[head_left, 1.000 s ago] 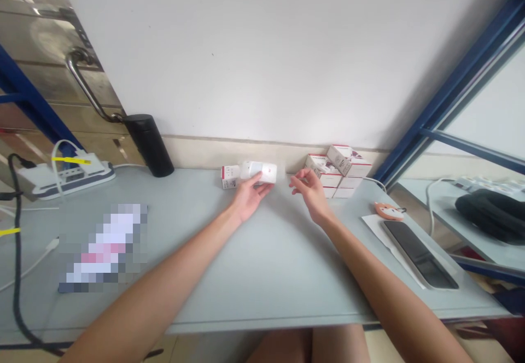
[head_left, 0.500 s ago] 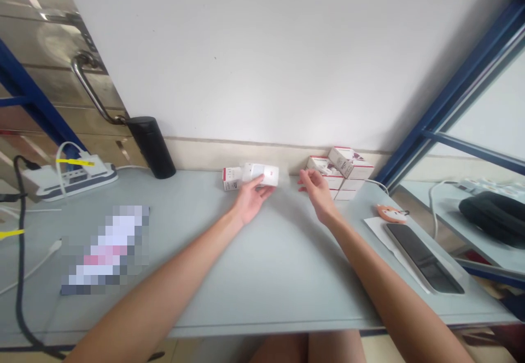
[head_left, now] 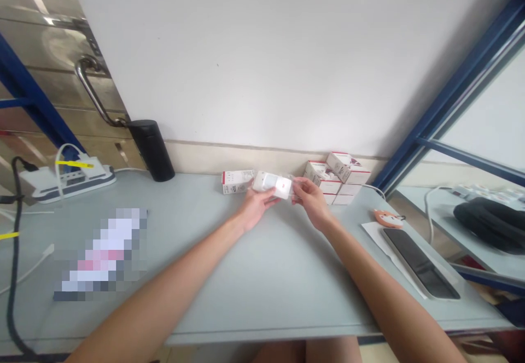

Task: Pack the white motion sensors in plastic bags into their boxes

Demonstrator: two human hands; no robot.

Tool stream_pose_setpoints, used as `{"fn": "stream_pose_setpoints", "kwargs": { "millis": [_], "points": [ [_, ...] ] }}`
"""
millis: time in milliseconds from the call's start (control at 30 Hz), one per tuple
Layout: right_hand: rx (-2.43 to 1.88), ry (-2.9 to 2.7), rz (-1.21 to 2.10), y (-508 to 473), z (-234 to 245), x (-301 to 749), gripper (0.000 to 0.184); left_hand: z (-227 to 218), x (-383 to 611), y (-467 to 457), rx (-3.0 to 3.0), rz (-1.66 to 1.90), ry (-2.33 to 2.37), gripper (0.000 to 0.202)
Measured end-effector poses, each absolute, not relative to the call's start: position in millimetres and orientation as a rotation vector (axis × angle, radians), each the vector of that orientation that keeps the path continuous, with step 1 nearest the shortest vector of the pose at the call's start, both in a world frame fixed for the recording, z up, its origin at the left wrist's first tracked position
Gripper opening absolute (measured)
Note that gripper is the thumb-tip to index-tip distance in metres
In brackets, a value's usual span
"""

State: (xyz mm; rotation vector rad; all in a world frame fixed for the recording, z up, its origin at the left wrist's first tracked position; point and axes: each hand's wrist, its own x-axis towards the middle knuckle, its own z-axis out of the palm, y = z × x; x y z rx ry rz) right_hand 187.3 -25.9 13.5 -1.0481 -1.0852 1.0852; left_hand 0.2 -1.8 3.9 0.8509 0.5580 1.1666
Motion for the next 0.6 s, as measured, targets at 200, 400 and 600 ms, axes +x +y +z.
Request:
{"fn": "stream_pose_setpoints", "kwargs": {
  "millis": [200,400,600],
  "points": [
    [-0.998,-1.020,1.144,-23,14,194,0.046,1,-7,6,1.225,1.296,0.635,0.090],
    [-1.215,-1.246,0.816,-14,8,211,0.037,0,-19,8,1.765,1.461,0.772,0.057],
    [-1.351,-1.509,0.466,-16,13,211,0.025,5,-23,-1,1.930,1.331,0.902,0.043]
  ]
}}
